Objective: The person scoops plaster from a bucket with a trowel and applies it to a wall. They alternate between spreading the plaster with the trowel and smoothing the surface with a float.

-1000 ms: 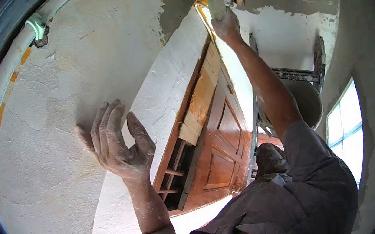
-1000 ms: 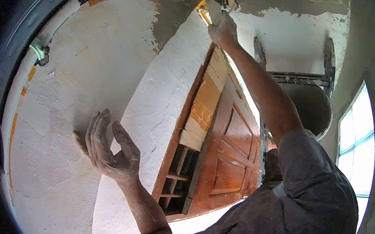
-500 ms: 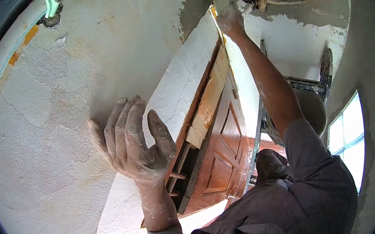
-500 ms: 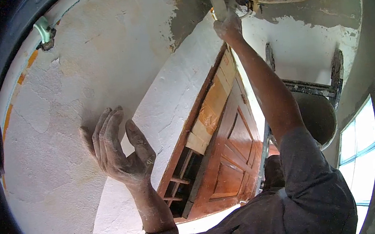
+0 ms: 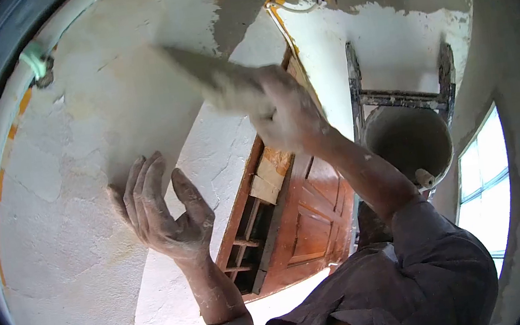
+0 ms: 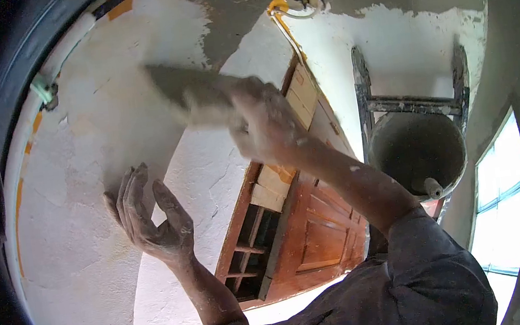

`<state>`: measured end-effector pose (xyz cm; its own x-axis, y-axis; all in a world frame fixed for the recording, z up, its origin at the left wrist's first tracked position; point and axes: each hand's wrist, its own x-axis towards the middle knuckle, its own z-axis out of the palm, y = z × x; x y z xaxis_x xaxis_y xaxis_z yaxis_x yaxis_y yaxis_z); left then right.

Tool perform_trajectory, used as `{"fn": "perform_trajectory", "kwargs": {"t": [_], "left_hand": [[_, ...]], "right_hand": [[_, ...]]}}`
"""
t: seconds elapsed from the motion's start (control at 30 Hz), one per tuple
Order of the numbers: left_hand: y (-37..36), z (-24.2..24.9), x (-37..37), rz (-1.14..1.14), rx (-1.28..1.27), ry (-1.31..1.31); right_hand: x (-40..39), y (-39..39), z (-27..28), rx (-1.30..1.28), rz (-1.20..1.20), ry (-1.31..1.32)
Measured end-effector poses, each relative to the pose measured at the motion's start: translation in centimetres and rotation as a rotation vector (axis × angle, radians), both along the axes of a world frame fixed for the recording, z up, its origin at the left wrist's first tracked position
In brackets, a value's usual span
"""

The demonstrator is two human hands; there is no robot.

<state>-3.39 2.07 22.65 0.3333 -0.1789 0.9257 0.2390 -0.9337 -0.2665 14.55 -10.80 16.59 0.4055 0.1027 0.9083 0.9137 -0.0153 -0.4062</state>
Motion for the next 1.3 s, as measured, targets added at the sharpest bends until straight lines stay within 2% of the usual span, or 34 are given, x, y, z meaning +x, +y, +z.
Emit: {"fn": "perform_trajectory", "kwargs": {"t": [0.03,0.13,0.17,0.23,0.33,0.43,0.53,0.63,0.73,0.83,0.87,0.97,1.07,1.17,1.3], "left_hand": [[-0.2,0.2,-0.1,0.018,0.023,0.019],[-0.5,0.5,-0.5,0.148,0.098,0.135],[-0.6,0.6,-0.5,0.193,0.134,0.159],[-0.2,0.6,-0.3,0.286,0.247,0.191],[0.0,0.4,0.9,0.389,0.409,0.147],[1.3,0.3,1.1,0.435,0.440,0.131],[1.6,0.3,1.3,0.419,0.494,0.125],[1.3,0.3,1.2,0.436,0.519,0.144],[1.0,0.3,1.4,0.439,0.537,0.159],[1.3,0.3,1.3,0.440,0.550,0.168],[1.5,0.3,1.2,0.445,0.551,0.172],[1.6,0.4,1.2,0.461,0.541,0.180],[1.7,0.3,1.1,0.477,0.535,0.175],[1.5,0.2,1.2,0.486,0.527,0.174],[1.6,0.3,1.1,0.481,0.517,0.182]], "right_hand": [[-0.4,-0.6,-0.3,-0.005,0.047,-0.059],[0.9,-1.1,-3.3,0.392,0.204,-0.027],[1.5,-1.3,-4.7,0.352,0.241,0.430],[4.5,-0.3,-6.6,0.795,0.618,0.697],[9.2,3.1,-8.6,1.236,0.687,0.498],[13.0,5.2,-8.9,1.235,0.540,0.509],[18.0,6.8,-8.9,1.109,0.390,0.524],[24.1,10.6,-8.5,1.219,0.266,0.450],[26.0,11.6,-7.2,1.134,0.143,0.466],[28.1,13.6,-6.1,1.161,0.078,0.437],[29.2,14.5,-5.4,1.349,0.113,0.267],[29.5,15.8,-4.8,1.538,0.595,0.216],[29.0,16.1,-5.2,1.274,0.253,0.379],[26.7,15.8,-5.3,1.237,0.370,0.458],[22.8,14.2,-5.3,1.173,0.372,0.490]]}}
